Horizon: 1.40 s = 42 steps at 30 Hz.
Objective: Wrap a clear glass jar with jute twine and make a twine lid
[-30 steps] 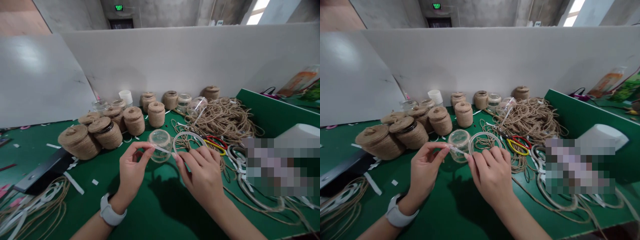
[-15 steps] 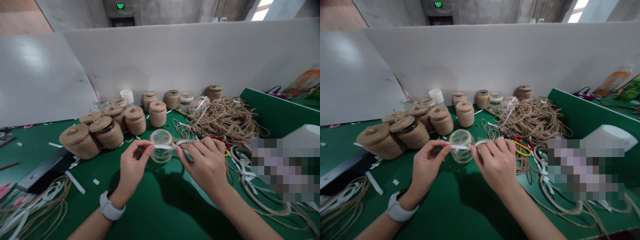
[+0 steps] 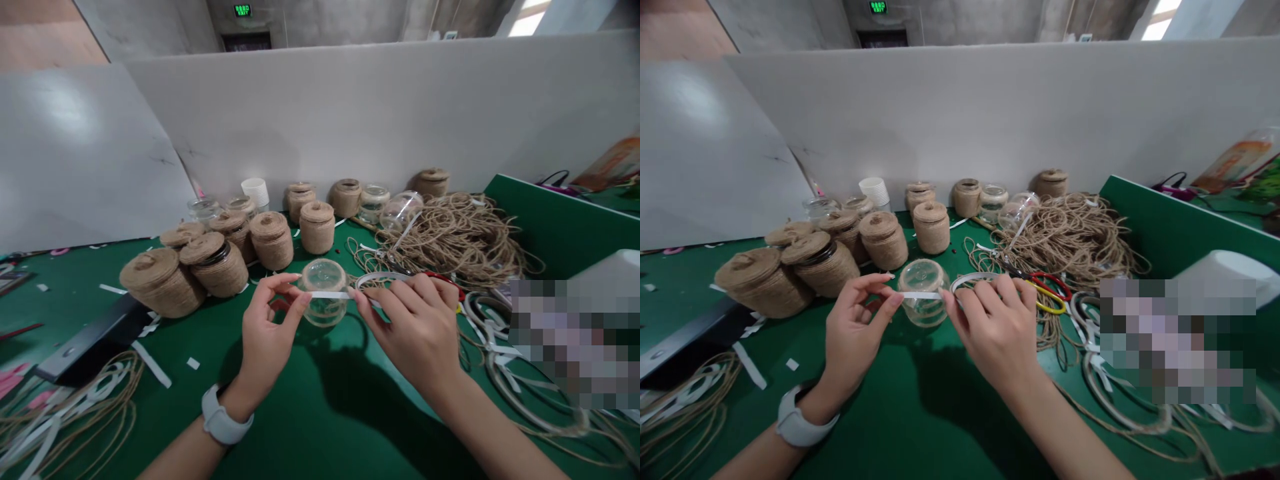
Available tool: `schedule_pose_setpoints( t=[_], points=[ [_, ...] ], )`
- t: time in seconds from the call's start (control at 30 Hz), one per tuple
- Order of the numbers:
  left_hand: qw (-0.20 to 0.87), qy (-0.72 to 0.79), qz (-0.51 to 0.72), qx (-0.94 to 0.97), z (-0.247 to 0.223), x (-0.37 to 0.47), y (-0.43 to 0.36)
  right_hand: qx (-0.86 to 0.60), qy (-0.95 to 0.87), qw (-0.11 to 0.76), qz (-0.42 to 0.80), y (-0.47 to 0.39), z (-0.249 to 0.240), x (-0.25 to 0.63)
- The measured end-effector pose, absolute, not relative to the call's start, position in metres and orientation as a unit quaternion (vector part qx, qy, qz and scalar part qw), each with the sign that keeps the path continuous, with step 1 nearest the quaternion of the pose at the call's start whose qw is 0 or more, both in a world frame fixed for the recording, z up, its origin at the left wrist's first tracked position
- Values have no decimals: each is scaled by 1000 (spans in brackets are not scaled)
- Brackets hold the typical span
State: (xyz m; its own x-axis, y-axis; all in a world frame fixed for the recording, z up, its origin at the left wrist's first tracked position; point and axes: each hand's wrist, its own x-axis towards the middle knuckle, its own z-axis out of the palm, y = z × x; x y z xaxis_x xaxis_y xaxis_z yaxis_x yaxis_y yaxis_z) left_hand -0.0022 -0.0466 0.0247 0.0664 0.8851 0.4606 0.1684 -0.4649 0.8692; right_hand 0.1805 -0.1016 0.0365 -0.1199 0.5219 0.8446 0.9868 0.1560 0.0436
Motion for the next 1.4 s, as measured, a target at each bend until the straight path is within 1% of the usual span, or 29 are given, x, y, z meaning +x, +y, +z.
schedule_pose_setpoints(
  t=[0.3, 0.53, 0.67, 0.87, 1.27, 1.4],
  points=[
    [278, 400, 577, 655, 29, -2, -53, -557, -667, 377, -321, -108, 45, 178],
    [268, 414, 552, 673, 23, -3, -48, -559, -670, 352, -339, -100, 39, 180],
    [268, 414, 550, 674, 22, -4, -47, -557, -671, 351, -341, -97, 37, 180],
    [242, 418, 539, 690, 21, -5, -45, -559, -673, 346, -338, -97, 37, 181],
    [76, 369, 515, 770, 29, -10, -37, -555, -673, 347, -346, -97, 32, 178],
    [36, 369, 502, 782, 30, -11, -34, -549, -676, 349, -346, -97, 32, 177]
  ],
)
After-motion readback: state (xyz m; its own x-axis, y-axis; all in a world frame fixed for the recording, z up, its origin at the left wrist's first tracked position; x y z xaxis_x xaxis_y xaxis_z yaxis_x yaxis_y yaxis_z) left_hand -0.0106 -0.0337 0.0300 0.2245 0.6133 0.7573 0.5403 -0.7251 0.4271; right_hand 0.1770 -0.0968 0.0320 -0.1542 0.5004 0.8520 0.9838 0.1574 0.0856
